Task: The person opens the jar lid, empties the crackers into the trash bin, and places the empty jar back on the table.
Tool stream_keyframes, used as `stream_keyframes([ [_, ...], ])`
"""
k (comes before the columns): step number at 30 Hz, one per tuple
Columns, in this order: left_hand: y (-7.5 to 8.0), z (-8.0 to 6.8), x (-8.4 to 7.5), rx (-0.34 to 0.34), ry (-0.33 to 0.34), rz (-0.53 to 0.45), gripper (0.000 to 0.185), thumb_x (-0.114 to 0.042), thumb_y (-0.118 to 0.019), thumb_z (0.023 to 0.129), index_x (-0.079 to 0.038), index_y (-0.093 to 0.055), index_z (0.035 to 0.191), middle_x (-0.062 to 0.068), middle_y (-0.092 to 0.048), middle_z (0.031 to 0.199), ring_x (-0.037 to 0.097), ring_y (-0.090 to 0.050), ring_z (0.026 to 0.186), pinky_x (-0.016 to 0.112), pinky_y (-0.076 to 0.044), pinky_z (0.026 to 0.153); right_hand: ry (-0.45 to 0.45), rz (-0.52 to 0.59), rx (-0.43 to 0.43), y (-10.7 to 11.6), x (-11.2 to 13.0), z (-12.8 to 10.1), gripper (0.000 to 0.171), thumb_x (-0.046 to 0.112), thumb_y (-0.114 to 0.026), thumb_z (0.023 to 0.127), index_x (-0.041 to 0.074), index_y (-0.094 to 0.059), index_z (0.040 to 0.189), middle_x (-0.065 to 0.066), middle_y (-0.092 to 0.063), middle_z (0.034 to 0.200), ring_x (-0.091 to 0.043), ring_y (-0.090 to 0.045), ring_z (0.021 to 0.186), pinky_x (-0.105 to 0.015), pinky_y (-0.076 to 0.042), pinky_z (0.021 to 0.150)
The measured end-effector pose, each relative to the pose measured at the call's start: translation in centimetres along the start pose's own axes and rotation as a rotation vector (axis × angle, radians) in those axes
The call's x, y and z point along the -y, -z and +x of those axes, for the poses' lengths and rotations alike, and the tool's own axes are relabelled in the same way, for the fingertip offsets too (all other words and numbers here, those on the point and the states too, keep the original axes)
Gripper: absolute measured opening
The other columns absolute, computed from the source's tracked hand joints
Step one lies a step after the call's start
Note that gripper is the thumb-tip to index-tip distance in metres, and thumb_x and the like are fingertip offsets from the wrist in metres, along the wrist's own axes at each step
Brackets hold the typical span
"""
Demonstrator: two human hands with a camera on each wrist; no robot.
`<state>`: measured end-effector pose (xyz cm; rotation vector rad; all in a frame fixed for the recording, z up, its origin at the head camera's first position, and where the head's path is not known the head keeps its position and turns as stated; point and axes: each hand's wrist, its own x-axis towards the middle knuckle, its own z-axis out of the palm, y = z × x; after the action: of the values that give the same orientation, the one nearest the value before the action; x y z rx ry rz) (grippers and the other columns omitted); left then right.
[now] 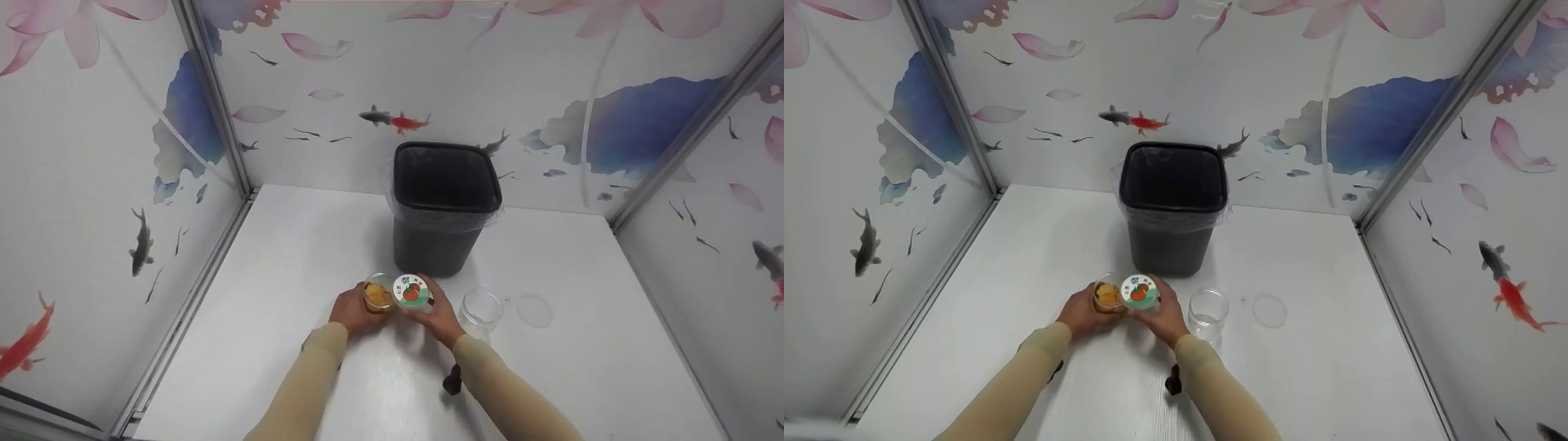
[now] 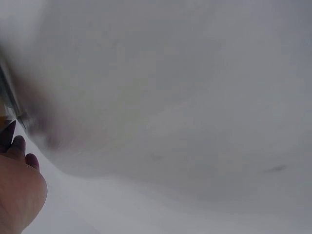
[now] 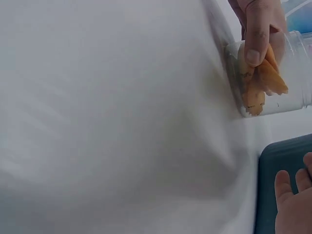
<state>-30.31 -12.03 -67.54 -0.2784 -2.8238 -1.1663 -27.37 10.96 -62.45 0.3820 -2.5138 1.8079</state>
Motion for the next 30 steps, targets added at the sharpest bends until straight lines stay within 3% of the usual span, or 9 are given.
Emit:
stream_keyframes([
  [4,0.1,0.0,0.1,0.003,0.008,0.009,0.088,-0.05,-0.09,0.066,-0.005,-0.055,0.134,0.007,-0.067,0.114,0.024,-0.063,0.106,0.041,-0.049,0.095,-0.008,0.049,-0.029,0.3,1.0,-0.9,0.087,0.006,-0.085,0.074,-0.005,-0.039,0.147,-0.022,-0.045,0.146,-0.037,-0.041,0.134,-0.057,-0.034,0.108],
  [12,0.0,0.0,0.0,0.006,0.024,0.019,0.086,-0.051,-0.09,0.063,-0.004,-0.057,0.128,0.008,-0.067,0.109,0.025,-0.063,0.102,0.042,-0.05,0.093,-0.045,-0.003,-0.13,0.1,-2.8,-0.9,0.091,0.008,-0.086,0.074,0.005,-0.038,0.151,-0.014,-0.046,0.147,-0.03,-0.04,0.136,-0.052,-0.034,0.11],
  [18,0.0,-0.1,-0.2,0.006,0.025,0.02,0.086,-0.05,-0.091,0.063,-0.005,-0.057,0.128,0.009,-0.067,0.11,0.027,-0.063,0.103,0.042,-0.049,0.094,-0.079,-0.079,-0.115,0.0,-3.7,-1.2,0.093,0.014,-0.089,0.071,0.005,-0.04,0.149,-0.016,-0.046,0.146,-0.032,-0.041,0.135,-0.051,-0.032,0.111],
  [30,0.2,-0.2,-0.3,0.002,-0.004,0.029,0.086,-0.047,-0.091,0.065,-0.003,-0.056,0.13,0.01,-0.068,0.112,0.028,-0.064,0.105,0.043,-0.049,0.094,-0.011,-0.343,-0.036,-0.2,-4.7,-1.3,0.095,0.029,-0.09,0.067,0.002,-0.043,0.146,-0.02,-0.044,0.145,-0.037,-0.037,0.137,-0.05,-0.028,0.114],
])
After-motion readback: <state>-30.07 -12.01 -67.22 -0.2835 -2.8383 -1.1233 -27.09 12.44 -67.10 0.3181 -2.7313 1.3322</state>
